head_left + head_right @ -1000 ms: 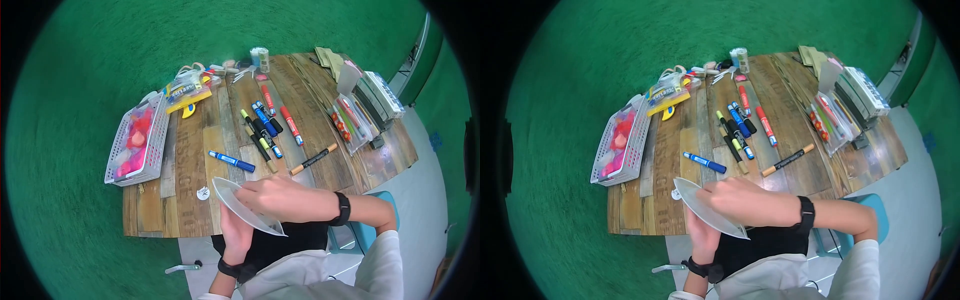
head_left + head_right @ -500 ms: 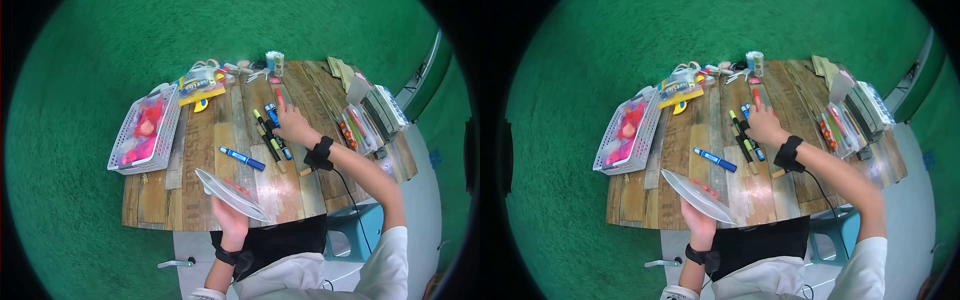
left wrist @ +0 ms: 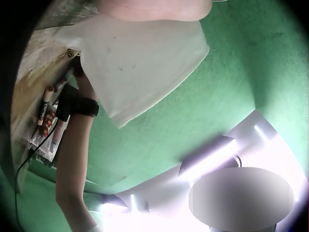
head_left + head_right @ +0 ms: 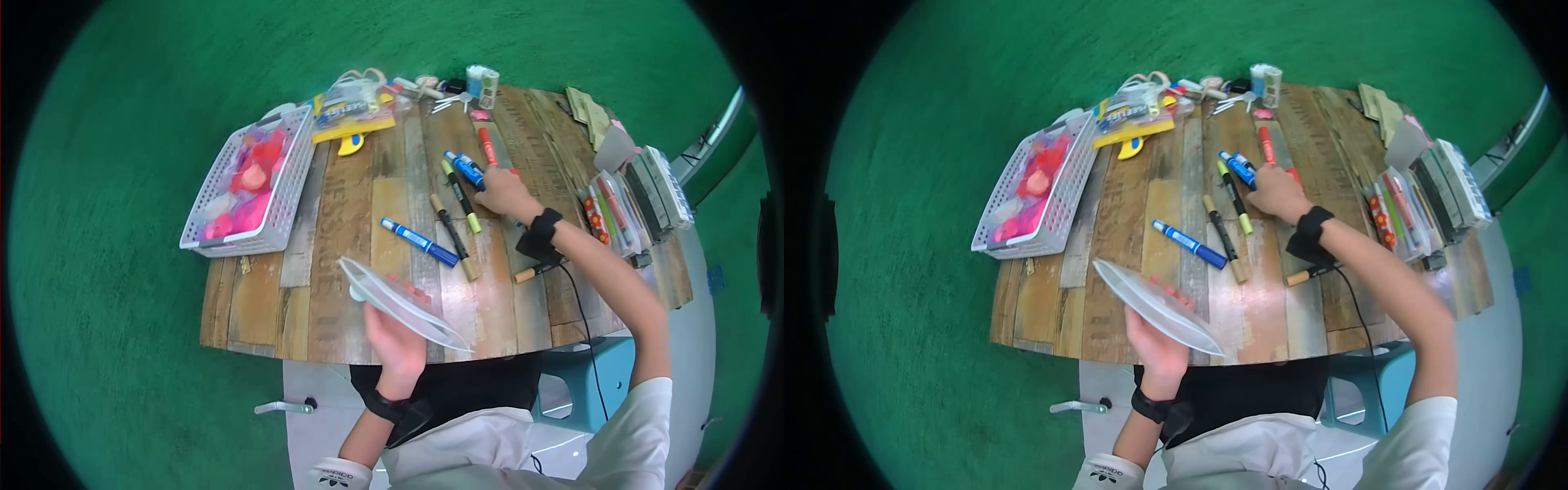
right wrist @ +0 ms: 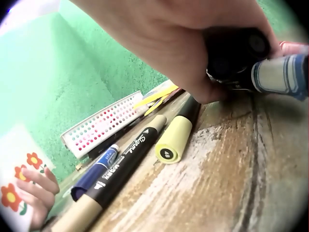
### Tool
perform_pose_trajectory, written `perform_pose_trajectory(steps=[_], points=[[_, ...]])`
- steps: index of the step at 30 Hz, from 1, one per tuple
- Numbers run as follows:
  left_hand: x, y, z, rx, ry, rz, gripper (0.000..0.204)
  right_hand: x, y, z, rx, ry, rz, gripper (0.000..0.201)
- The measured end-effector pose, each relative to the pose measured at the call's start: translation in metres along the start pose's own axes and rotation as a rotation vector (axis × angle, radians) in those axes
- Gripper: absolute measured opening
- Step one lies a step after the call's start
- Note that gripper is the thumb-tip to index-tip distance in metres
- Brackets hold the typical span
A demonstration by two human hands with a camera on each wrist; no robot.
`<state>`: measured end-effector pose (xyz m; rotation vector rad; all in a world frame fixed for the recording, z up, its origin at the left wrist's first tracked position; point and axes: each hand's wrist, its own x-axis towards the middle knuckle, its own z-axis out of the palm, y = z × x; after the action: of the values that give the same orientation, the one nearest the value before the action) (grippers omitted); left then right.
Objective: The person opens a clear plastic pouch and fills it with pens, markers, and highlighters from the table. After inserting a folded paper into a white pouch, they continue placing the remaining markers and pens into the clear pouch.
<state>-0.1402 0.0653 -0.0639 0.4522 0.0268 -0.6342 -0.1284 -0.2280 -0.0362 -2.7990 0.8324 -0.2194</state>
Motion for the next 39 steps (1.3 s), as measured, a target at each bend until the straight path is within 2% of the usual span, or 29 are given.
perform_pose_trajectory(steps=[4,6,10,12,14,16,19,21,22,24,26,28,29,34,35,37,39], points=[[0.003,-0.003,-0.001,-0.035,0.026,-0.004,0.045,-0.007,-0.006,-0.024,0.052,-0.081,-0.057,0.036],[0.003,-0.003,0.004,-0.027,0.070,-0.004,0.043,-0.022,-0.025,-0.052,0.460,-0.345,0.107,0.030],[0.003,-0.003,0.016,-0.039,-0.003,0.007,0.035,-0.078,-0.068,-0.108,0.999,-0.523,-0.153,0.030],[0.004,-0.006,0.022,-0.035,0.154,0.059,0.035,-0.109,-0.085,-0.133,1.117,-0.652,-0.132,0.032],[0.005,-0.007,0.016,-0.048,0.127,0.066,0.036,-0.129,-0.092,-0.143,0.990,-0.773,-0.144,0.033],[0.005,-0.008,0.014,-0.059,0.098,0.070,0.037,-0.137,-0.086,-0.127,0.741,-0.610,-0.401,0.036],[0.004,-0.011,0.014,-0.051,0.059,0.125,0.042,-0.146,-0.088,-0.128,0.623,-0.618,-0.357,0.035],[0.004,-0.012,0.013,-0.020,0.005,0.119,0.047,-0.149,-0.083,-0.123,0.628,-0.530,-0.348,0.032],[0.005,-0.012,0.014,-0.019,0.005,0.117,0.047,-0.149,-0.083,-0.124,0.629,-0.529,-0.345,0.032],[0.008,-0.012,0.019,-0.027,0.051,0.155,0.048,-0.150,-0.087,-0.127,0.625,-0.382,-0.380,0.033],[0.010,-0.007,0.014,-0.016,0.055,0.150,0.046,-0.150,-0.087,-0.127,0.636,-0.358,-0.376,0.033],[0.012,-0.004,0.000,-0.011,-0.133,0.135,0.044,-0.150,-0.085,-0.125,0.647,-0.335,-0.370,0.033],[0.013,-0.005,-0.002,-0.009,-0.133,0.132,0.044,-0.150,-0.084,-0.122,0.662,-0.341,-0.390,0.033],[0.009,-0.007,0.017,-0.021,0.100,0.169,0.042,-0.148,-0.084,-0.115,0.720,-0.419,-0.412,0.033],[0.009,-0.007,0.018,-0.021,0.103,0.167,0.042,-0.149,-0.087,-0.117,0.664,-0.414,-0.406,0.033],[0.006,-0.007,0.017,-0.007,-0.031,0.170,0.044,-0.150,-0.089,-0.116,0.612,-0.412,-0.396,0.033],[0.006,-0.009,0.015,0.014,-0.025,0.168,0.046,-0.149,-0.090,-0.112,0.584,-0.281,-0.440,0.035]])
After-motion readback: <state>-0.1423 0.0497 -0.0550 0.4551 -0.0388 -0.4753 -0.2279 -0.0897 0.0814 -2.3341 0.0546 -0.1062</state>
